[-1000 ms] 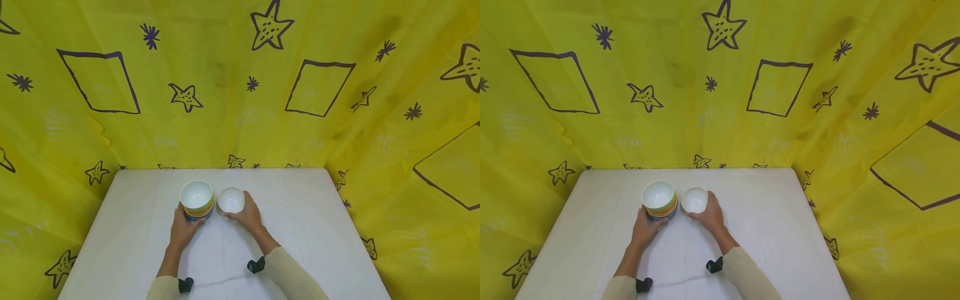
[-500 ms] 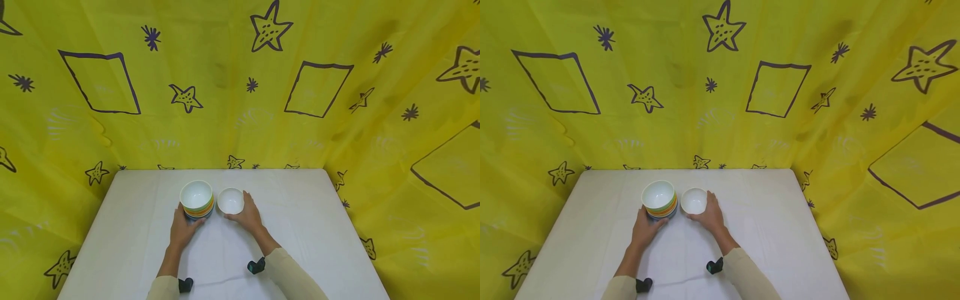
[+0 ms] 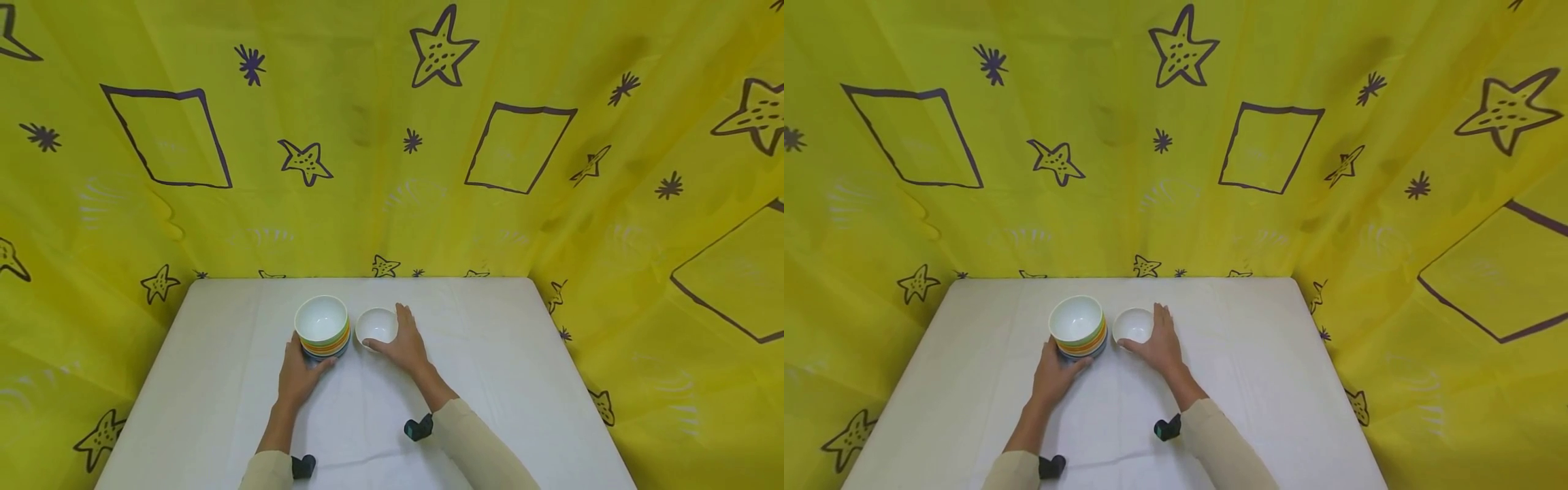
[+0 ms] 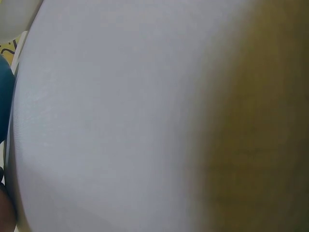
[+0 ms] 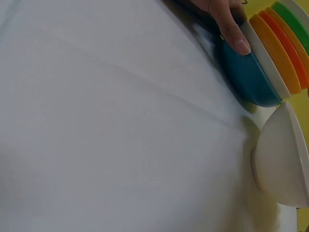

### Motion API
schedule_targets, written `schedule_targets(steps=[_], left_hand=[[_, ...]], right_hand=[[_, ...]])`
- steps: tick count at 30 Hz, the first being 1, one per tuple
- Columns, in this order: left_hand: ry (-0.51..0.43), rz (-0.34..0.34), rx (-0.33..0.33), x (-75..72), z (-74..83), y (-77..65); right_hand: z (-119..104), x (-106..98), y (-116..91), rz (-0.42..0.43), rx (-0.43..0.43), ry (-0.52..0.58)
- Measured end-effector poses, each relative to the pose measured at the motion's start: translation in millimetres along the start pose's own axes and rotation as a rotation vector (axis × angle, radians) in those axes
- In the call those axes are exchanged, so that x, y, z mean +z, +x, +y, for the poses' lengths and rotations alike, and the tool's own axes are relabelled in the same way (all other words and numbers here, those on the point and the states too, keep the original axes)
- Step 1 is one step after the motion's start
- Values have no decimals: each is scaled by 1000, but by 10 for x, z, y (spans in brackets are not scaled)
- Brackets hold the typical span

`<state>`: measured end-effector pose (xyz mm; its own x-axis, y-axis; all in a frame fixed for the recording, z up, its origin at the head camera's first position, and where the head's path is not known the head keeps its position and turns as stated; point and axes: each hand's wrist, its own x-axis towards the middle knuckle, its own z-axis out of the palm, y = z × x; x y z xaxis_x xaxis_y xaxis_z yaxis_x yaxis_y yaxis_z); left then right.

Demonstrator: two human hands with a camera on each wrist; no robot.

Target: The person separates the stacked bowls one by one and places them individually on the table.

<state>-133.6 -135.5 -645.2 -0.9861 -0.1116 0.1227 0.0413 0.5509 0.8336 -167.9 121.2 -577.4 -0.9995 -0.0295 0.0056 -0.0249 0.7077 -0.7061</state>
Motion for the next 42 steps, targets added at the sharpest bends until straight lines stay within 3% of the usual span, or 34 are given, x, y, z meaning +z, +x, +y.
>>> schedule_targets(steps=[9, 21, 42], left_hand=[[-16, -5, 6, 22, -41, 15], [-15, -7, 5, -39, 55, 6], [8, -21, -29, -52, 82, -32]], right_hand=[[-131, -76, 90, 1, -36, -3], [-345, -56, 176, -5, -131, 6], [-781, 36, 202, -154, -232, -15]])
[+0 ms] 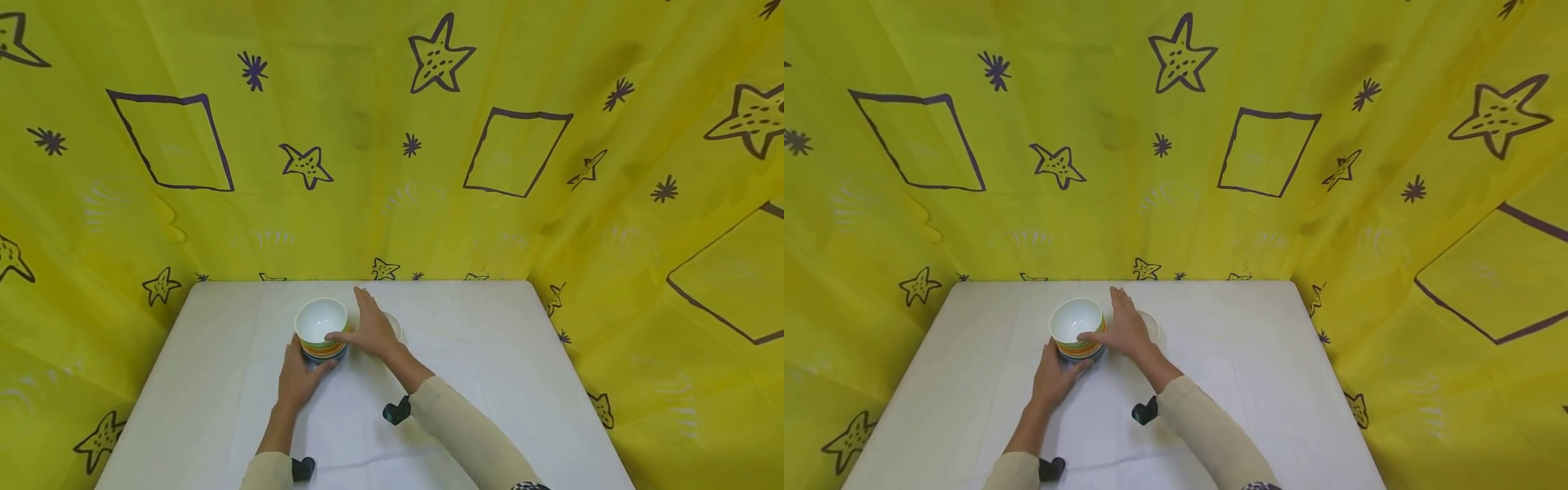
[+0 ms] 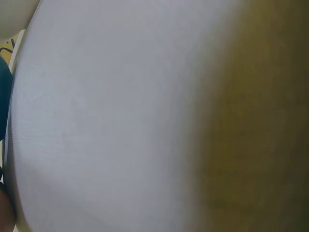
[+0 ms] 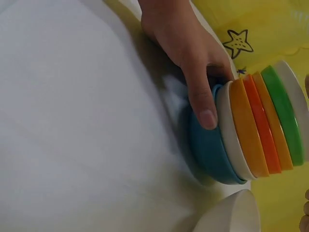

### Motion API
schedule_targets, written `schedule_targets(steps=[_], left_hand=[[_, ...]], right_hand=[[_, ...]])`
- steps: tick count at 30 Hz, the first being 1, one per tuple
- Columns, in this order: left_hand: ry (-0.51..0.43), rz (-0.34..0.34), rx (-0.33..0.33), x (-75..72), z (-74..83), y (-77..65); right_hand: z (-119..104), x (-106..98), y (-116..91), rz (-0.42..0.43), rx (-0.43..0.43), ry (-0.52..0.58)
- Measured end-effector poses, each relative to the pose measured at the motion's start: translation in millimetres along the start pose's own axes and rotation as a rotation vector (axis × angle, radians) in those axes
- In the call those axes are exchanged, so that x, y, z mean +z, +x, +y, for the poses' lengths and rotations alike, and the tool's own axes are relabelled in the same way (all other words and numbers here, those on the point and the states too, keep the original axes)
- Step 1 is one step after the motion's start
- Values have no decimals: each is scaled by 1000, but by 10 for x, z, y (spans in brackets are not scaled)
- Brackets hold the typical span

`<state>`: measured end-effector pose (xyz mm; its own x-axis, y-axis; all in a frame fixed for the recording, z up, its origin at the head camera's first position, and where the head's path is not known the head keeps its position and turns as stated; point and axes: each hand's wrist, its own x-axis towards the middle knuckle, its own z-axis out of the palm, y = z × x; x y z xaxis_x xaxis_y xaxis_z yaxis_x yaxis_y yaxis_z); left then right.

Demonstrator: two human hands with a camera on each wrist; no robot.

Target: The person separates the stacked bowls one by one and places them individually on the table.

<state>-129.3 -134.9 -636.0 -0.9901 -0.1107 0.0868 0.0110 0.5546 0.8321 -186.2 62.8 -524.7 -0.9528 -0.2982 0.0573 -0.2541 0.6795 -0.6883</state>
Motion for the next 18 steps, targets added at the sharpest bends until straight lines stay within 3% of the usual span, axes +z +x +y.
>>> schedule_targets(steps=[11, 18], left_hand=[[9, 69, 107, 11, -20, 0], [17, 65, 123, 32, -90, -7]], right_hand=[[2, 180, -31, -48, -76, -23], [14, 252, -34, -59, -78, -30]])
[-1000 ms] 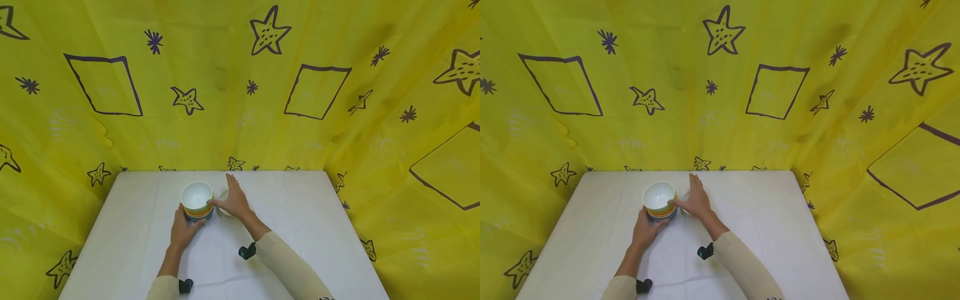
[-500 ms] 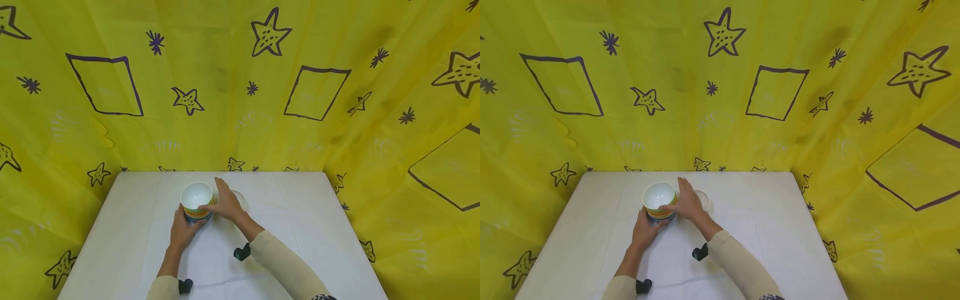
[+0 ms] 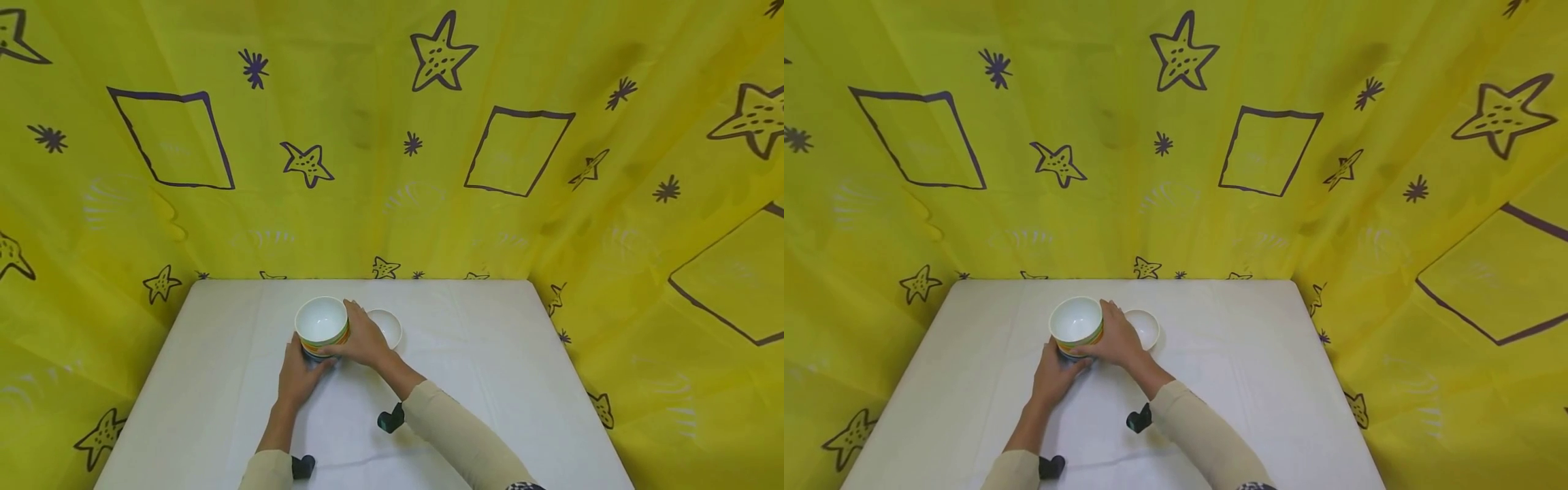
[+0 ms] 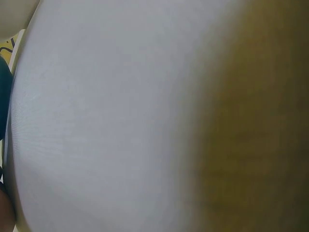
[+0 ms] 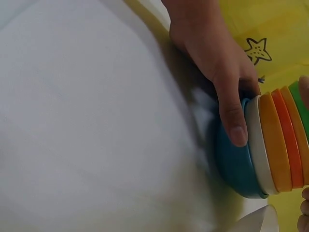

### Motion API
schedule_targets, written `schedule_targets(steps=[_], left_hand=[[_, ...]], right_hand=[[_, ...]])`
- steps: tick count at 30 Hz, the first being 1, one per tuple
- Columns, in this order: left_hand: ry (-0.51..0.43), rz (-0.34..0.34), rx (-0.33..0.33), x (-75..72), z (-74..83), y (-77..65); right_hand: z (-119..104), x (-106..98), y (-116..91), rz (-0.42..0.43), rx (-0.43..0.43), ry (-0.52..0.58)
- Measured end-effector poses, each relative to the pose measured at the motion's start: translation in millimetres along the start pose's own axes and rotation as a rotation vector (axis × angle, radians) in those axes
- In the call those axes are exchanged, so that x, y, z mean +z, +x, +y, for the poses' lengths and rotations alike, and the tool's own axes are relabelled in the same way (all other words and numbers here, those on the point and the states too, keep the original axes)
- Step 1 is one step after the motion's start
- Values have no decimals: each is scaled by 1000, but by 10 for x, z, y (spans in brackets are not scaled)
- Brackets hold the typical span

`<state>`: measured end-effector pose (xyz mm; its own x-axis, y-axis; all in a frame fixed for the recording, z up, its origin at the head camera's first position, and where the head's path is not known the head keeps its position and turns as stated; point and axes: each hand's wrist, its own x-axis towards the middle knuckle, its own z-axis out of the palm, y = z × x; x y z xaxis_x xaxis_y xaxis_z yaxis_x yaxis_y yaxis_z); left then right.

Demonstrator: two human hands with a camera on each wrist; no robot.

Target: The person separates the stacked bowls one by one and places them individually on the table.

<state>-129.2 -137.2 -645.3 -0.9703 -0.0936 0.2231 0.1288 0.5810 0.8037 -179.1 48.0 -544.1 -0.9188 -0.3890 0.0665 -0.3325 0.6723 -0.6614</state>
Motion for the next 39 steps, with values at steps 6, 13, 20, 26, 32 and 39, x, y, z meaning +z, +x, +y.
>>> schedule_targets(steps=[6, 13, 20, 26, 32, 39], left_hand=[[-1, -10, -15, -17, 14, 1], [-1, -18, -23, -42, 64, -2], [-3, -8, -12, -47, 81, 7], [-5, -22, -37, -61, 87, 7], [-2, -27, -51, -48, 85, -9], [-2, -26, -57, -21, 66, 4]], right_hand=[[-31, 25, 26, 18, -1, 26], [-102, 25, 37, 47, -8, 15], [-128, 11, 46, 53, 4, 5], [-132, 17, 54, 50, 6, 25], [-135, 14, 36, 58, -2, 54], [-151, -30, 24, 72, -46, 58]])
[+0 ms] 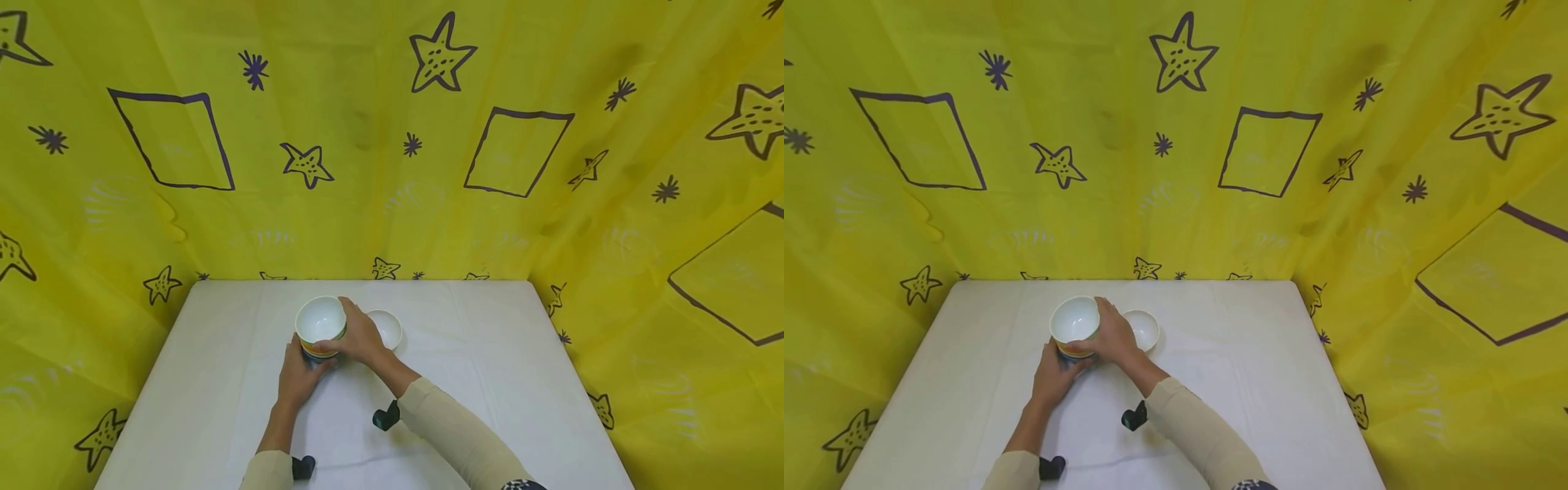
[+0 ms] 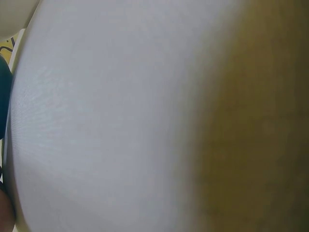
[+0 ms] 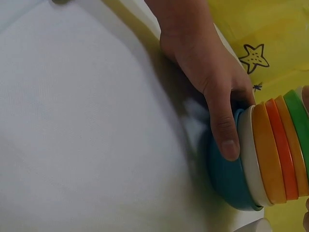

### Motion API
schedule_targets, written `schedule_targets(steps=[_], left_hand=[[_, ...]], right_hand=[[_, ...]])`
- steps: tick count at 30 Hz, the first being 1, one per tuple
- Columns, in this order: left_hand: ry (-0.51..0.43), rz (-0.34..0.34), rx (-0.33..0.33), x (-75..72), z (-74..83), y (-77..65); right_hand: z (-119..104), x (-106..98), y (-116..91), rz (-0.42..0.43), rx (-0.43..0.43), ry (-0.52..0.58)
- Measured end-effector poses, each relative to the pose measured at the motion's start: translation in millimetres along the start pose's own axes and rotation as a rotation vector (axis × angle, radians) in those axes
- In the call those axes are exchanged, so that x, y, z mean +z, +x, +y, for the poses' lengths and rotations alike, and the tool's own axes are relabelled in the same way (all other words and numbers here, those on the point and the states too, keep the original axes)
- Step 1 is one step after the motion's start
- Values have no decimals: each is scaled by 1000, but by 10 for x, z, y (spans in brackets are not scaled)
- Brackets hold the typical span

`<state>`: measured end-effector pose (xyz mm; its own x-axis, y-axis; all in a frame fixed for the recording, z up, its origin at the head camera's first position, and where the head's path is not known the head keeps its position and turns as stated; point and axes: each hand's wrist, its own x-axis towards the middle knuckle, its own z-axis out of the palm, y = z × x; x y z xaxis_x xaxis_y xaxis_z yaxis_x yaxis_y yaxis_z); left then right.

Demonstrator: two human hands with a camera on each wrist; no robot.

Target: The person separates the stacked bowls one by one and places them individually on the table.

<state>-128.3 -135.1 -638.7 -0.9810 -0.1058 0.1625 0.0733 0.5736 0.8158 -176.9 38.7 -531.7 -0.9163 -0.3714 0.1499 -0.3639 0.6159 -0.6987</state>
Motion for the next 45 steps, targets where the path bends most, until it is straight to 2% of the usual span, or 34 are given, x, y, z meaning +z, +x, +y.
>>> schedule_targets(steps=[9, 19, 23, 30, 36, 42, 45], left_hand=[[-9, -33, -20, -14, 9, 16], [-1, 20, 31, 7, 12, -6], [-3, 14, 36, 26, -43, 11], [22, 11, 11, 61, -144, 43], [20, 22, 0, 45, -83, 7], [20, -23, -53, 15, -9, 7], [24, -25, -49, 11, -3, 9]], right_hand=[[17, -11, 11, 22, -16, 14], [7, -75, -6, 48, -72, 17], [-15, -117, -13, 68, -88, 28], [-4, -181, -15, 101, -87, 37], [18, -237, -36, 138, -72, 42], [25, -321, -77, 174, -58, 51], [32, -369, -103, 193, -63, 69]])
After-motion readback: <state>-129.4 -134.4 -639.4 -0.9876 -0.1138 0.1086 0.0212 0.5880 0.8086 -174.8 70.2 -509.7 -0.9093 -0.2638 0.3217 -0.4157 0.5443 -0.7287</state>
